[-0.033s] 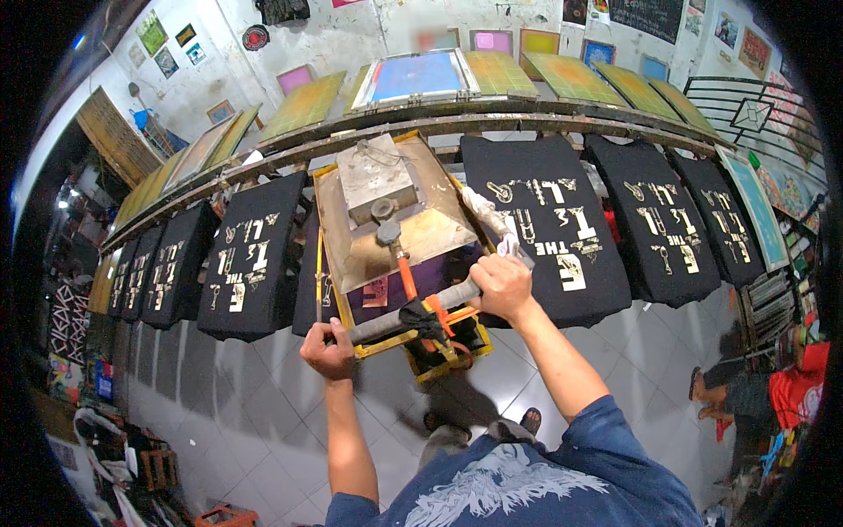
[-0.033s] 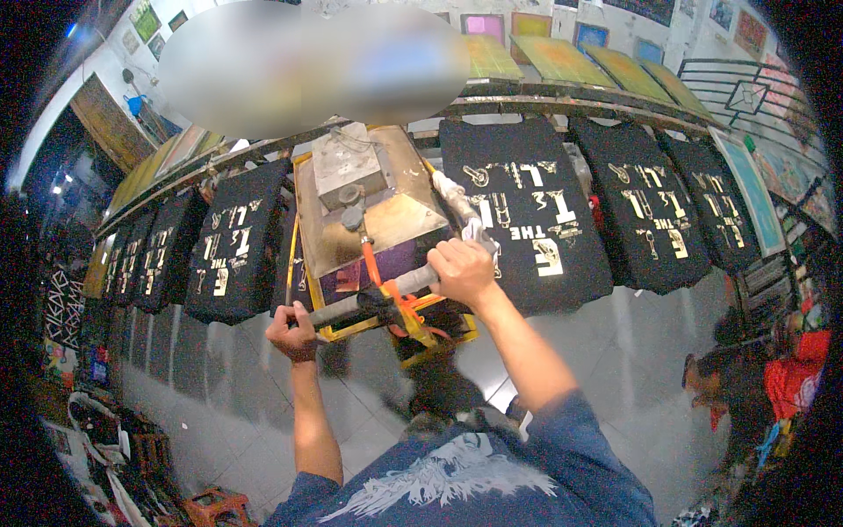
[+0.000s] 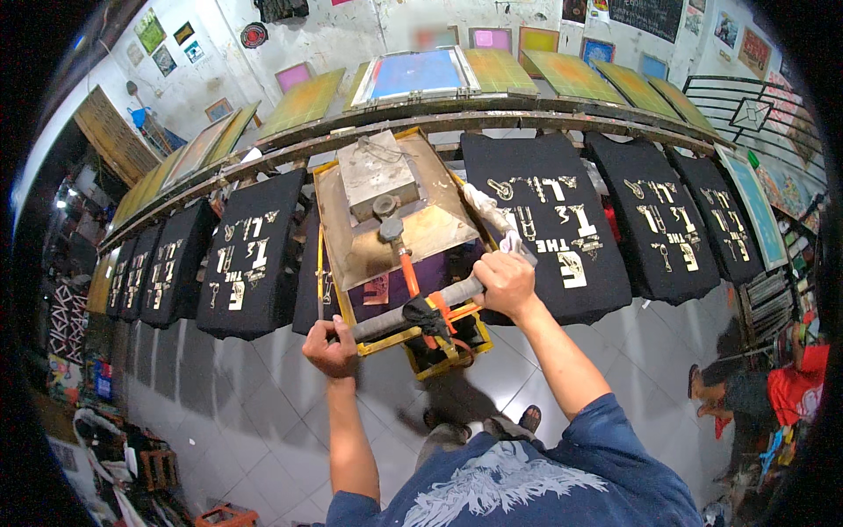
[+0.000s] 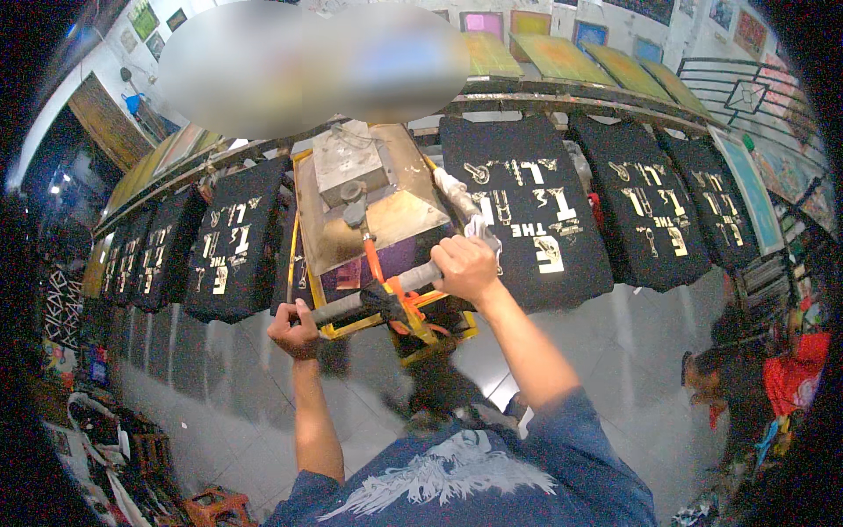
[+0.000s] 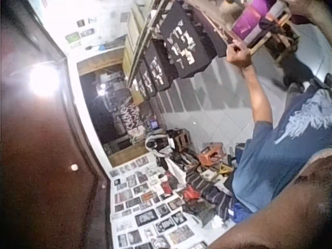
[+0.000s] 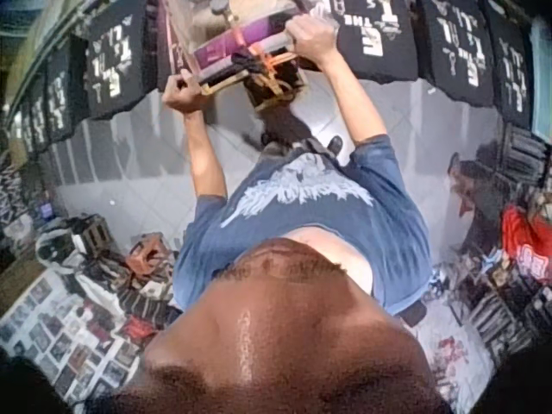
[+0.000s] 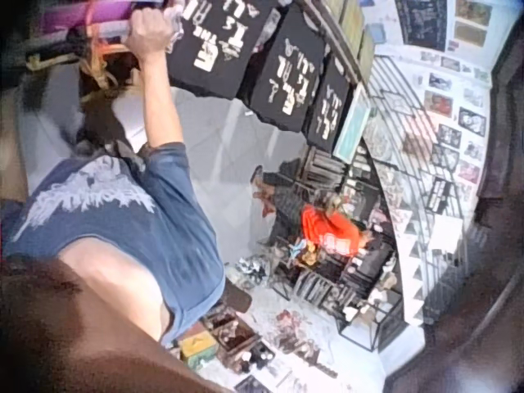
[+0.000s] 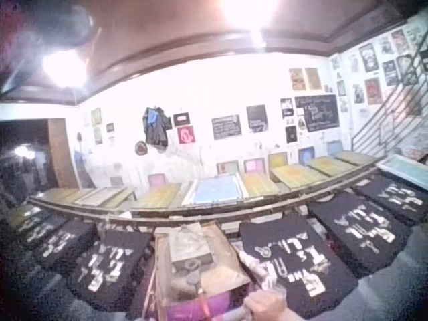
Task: The person operates a manual screen printing machine to apply a design onto black t-shirts, pulling a squeegee across several screens and wiping excess ink.
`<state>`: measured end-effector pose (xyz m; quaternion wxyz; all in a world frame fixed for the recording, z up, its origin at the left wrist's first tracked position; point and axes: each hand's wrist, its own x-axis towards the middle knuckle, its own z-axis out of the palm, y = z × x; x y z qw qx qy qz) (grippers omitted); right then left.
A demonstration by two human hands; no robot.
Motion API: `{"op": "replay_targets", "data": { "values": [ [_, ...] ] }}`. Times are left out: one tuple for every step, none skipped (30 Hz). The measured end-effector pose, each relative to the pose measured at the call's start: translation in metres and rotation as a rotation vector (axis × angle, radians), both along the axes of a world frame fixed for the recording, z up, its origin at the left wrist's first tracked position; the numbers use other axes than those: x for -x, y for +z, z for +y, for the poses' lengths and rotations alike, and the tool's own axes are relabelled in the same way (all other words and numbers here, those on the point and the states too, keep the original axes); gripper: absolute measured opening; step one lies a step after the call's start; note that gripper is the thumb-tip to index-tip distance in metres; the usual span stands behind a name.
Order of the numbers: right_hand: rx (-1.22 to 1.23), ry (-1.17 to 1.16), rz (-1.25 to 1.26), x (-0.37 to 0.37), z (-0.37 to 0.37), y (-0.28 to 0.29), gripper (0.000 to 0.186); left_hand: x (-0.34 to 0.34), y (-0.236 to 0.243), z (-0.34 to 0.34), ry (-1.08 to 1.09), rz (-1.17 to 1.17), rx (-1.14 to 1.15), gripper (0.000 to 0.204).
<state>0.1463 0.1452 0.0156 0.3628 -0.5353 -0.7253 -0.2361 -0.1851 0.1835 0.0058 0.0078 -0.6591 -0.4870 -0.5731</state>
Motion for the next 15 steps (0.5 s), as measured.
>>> {"op": "replay_targets", "data": {
  "values": [
    [0.025, -0.003, -0.003, -0.0004, -0.0030, -0.0005, 0.039, -0.0013, -0.0013, -0.0014, 0.003, -0.002, 0.014, 0.031],
    [0.049, -0.006, -0.006, -0.0002, -0.0061, -0.0002, 0.040, -0.0015, -0.0023, -0.0035, 0.007, -0.005, 0.028, 0.031],
    [0.048, -0.022, 0.002, 0.0018, -0.0074, -0.0008, 0.041, -0.0005, 0.0004, -0.0035, -0.006, 0.008, 0.028, 0.031],
    [0.051, -0.033, -0.002, 0.0031, -0.0075, -0.0003, 0.041, 0.0000, 0.0009, -0.0029, -0.005, 0.016, 0.024, 0.031],
    [0.054, -0.044, -0.007, 0.0038, -0.0073, 0.0011, 0.041, 0.0000, 0.0008, -0.0022, -0.003, 0.024, 0.018, 0.031],
    [0.055, -0.057, -0.010, 0.0039, -0.0064, 0.0019, 0.041, 0.0001, 0.0009, -0.0007, -0.003, 0.033, 0.012, 0.031],
    [0.034, -0.059, -0.013, 0.0037, -0.0051, 0.0021, 0.040, 0.0005, -0.0015, 0.0018, -0.015, 0.021, 0.022, 0.030],
    [0.029, -0.063, -0.011, 0.0028, -0.0054, 0.0022, 0.040, -0.0006, -0.0019, 0.0015, -0.021, 0.023, 0.017, 0.030],
    [0.022, -0.063, -0.004, 0.0042, -0.0045, 0.0017, 0.040, -0.0005, 0.0006, 0.0006, -0.024, 0.029, 0.010, 0.029],
    [0.015, -0.063, 0.002, 0.0046, -0.0041, 0.0006, 0.040, -0.0003, 0.0013, 0.0000, -0.026, 0.035, 0.003, 0.029],
    [0.013, -0.057, 0.002, 0.0043, -0.0046, -0.0023, 0.041, 0.0014, -0.0013, -0.0006, -0.023, 0.030, 0.009, 0.028],
    [0.035, -0.057, 0.001, 0.0052, -0.0047, -0.0014, 0.041, 0.0010, -0.0022, -0.0016, -0.016, 0.024, 0.006, 0.028],
    [0.056, -0.057, -0.001, 0.0056, -0.0056, 0.0014, 0.040, 0.0029, -0.0038, -0.0010, -0.015, 0.028, 0.002, 0.028],
    [0.077, -0.055, -0.002, 0.0057, -0.0063, 0.0027, 0.040, 0.0056, -0.0056, -0.0006, -0.013, 0.032, -0.001, 0.028],
    [0.069, -0.057, -0.008, 0.0054, -0.0063, 0.0027, 0.039, 0.0068, -0.0069, -0.0014, -0.008, 0.033, 0.012, 0.028]
  ]
}}
